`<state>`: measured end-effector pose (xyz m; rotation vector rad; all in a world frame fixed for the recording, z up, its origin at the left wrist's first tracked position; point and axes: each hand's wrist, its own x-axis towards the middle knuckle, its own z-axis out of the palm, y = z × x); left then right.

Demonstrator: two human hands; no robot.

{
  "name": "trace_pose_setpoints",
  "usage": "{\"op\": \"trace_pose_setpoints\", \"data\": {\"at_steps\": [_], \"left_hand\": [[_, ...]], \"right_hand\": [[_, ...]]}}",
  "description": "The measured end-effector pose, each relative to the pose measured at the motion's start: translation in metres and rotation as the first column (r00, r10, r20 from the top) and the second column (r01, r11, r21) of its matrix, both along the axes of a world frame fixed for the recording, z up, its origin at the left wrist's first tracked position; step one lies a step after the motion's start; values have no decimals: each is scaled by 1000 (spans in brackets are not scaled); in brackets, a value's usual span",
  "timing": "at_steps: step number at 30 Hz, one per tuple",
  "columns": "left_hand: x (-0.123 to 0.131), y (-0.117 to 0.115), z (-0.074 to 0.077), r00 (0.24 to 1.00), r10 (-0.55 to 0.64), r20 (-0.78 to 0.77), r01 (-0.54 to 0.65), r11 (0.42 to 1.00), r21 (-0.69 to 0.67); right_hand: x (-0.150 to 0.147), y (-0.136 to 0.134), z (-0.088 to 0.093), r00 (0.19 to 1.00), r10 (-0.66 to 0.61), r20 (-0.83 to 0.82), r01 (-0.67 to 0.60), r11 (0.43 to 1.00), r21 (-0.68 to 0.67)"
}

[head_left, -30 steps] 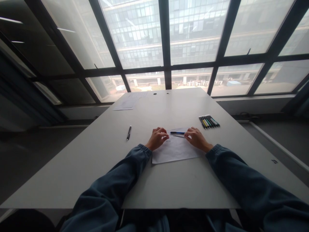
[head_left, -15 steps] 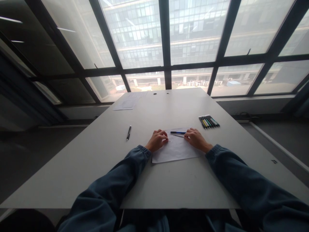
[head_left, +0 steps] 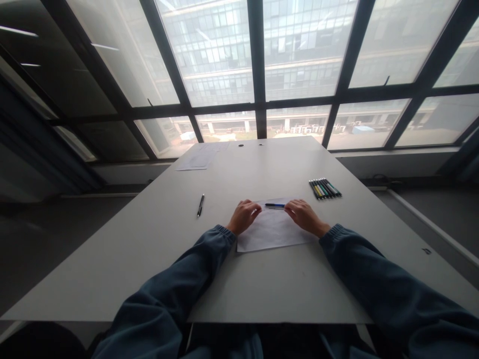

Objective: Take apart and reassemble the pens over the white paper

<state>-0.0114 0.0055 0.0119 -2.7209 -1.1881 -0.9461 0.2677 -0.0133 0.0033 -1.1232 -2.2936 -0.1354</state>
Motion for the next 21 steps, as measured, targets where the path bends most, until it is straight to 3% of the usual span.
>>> {"op": "trace_pose_setpoints", "data": {"at_steps": [21], "left_hand": [[1,-2,2,1000,-4,11,3,1000,15]], "right_hand": [[-1,-2,1,1000,26,-15,-26,1000,-3]]}}
